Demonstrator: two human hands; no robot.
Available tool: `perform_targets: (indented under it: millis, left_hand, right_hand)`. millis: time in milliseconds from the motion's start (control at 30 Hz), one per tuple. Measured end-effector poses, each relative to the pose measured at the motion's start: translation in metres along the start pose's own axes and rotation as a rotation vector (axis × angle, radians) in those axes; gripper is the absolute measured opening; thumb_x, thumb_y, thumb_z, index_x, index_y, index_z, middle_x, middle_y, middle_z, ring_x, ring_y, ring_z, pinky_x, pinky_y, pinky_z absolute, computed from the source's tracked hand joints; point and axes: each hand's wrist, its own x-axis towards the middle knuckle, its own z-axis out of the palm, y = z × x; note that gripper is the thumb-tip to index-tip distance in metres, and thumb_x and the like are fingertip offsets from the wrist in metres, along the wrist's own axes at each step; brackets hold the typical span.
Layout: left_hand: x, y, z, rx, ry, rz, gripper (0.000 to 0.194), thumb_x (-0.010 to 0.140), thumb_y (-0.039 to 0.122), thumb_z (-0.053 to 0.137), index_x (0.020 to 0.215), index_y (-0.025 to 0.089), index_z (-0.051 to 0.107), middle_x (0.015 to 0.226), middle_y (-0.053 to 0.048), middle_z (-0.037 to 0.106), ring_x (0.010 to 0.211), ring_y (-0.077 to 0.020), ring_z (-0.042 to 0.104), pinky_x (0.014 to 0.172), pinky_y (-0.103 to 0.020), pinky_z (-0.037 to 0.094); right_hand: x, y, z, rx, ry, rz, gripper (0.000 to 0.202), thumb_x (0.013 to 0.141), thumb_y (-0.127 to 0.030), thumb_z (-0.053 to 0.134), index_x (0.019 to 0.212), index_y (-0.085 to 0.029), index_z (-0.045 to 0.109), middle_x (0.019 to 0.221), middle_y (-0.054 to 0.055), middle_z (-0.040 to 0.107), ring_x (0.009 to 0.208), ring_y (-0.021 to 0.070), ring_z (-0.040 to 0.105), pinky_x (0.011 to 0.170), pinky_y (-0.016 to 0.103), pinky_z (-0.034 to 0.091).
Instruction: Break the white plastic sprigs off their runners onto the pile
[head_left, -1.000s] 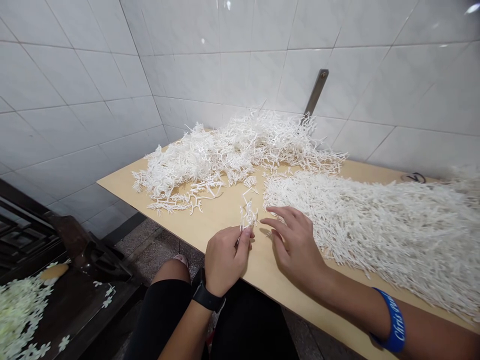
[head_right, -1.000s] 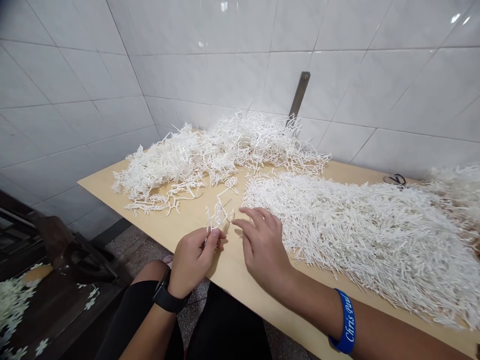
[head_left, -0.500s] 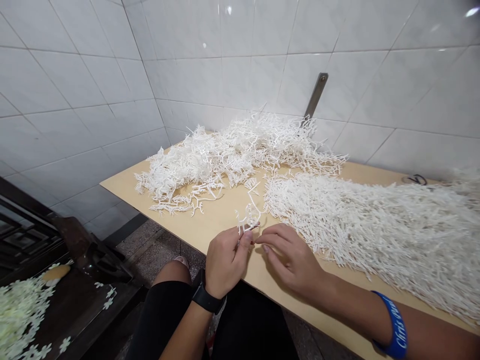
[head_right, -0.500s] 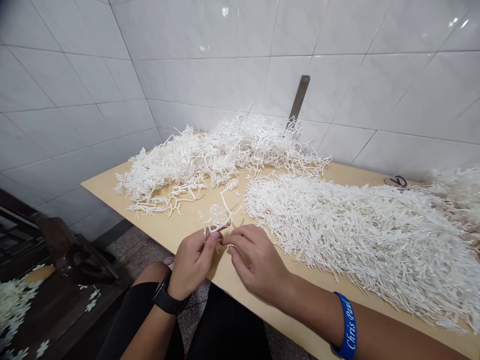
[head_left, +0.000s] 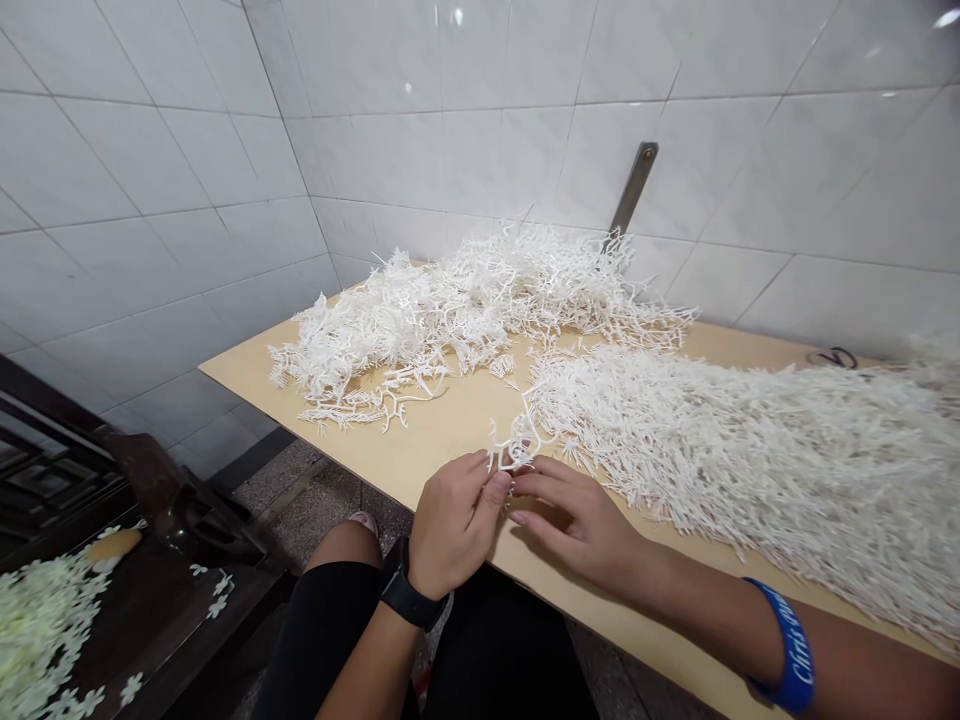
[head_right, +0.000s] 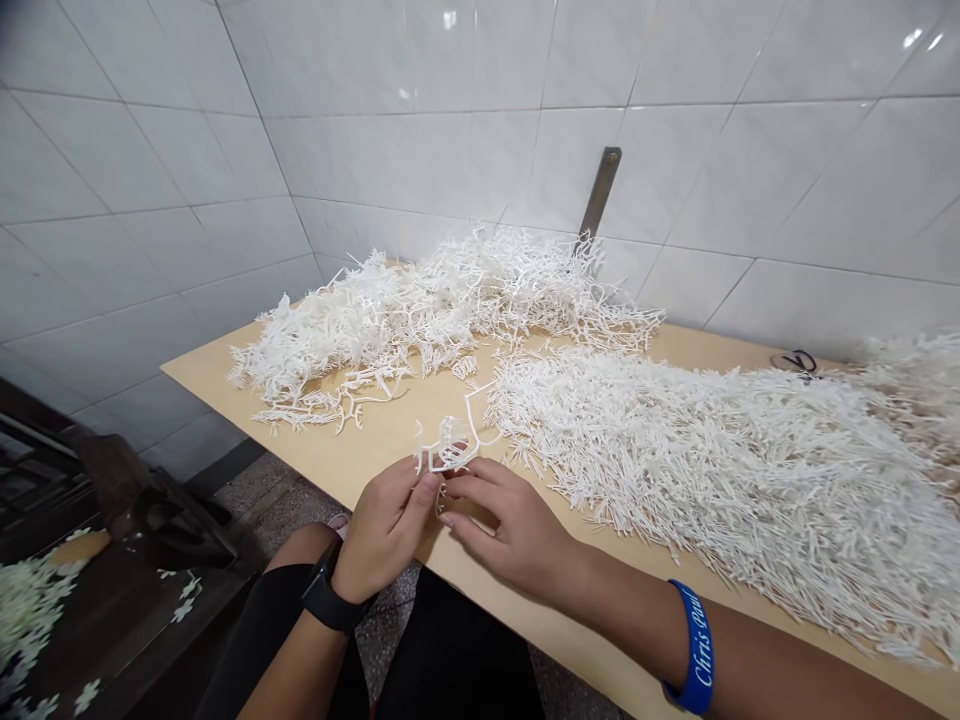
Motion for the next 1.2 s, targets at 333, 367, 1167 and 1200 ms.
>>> perform_targets:
  millis: [333, 367, 1167, 1200]
  left_hand:
    - [0.0007, 0.0014, -0.0011, 0.046, -0.116, 0.041, 0.038, 0.103, 0.034, 0.03, 0.09, 0.019, 0.062, 0.086, -0.005, 0.065, 0.083, -0.0196, 0.058, 0.075, -0.031, 0.042]
    - [0.0007, 0.0016, -0.0016, 0.039, -0.124, 0.045, 0.039, 0.103, 0.034, 0.029, 0.091, 0.019, 0.062, 0.086, -0.005, 0.065, 0.083, -0.0197, 0.059, 0.075, -0.031, 0.042]
    - [0.0007, -0.0029, -0.001, -0.186, 0.065, -0.197, 0.043, 0.102, 0.039, 0.035, 0.101, 0.018, 0.072, 0.088, -0.006, 0.072, 0.083, -0.0187, 0.065, 0.076, -0.028, 0.046]
    - [0.0007, -0.0031, -0.0012, -0.186, 0.067, -0.196, 0.044, 0.102, 0.04, 0.034, 0.098, 0.018, 0.071, 0.083, -0.005, 0.07, 0.079, -0.0182, 0.064, 0.074, -0.027, 0.045]
  right_hand:
    - [-0.0008, 0.0022, 0.0007, 0.025, 0.023, 0.075, 0.01, 0.094, -0.023, 0.058, 0.098, -0.021, 0.067, 0.088, 0.005, 0.066, 0.084, 0.0183, 0.062, 0.075, 0.031, 0.051]
    - [-0.0009, 0.0021, 0.0005, 0.03, 0.019, 0.078, 0.01, 0.094, -0.024, 0.058, 0.098, -0.021, 0.067, 0.088, 0.005, 0.066, 0.084, 0.0183, 0.062, 0.074, 0.031, 0.051]
    - [0.0018, -0.005, -0.001, 0.062, -0.025, 0.096, 0.01, 0.094, -0.019, 0.053, 0.088, -0.02, 0.06, 0.08, 0.001, 0.063, 0.073, 0.0143, 0.057, 0.068, 0.027, 0.045]
    - [0.0018, -0.0052, -0.0008, 0.066, -0.008, 0.125, 0.008, 0.094, -0.019, 0.054, 0.09, -0.02, 0.061, 0.081, 0.001, 0.064, 0.073, 0.0142, 0.058, 0.068, 0.027, 0.046]
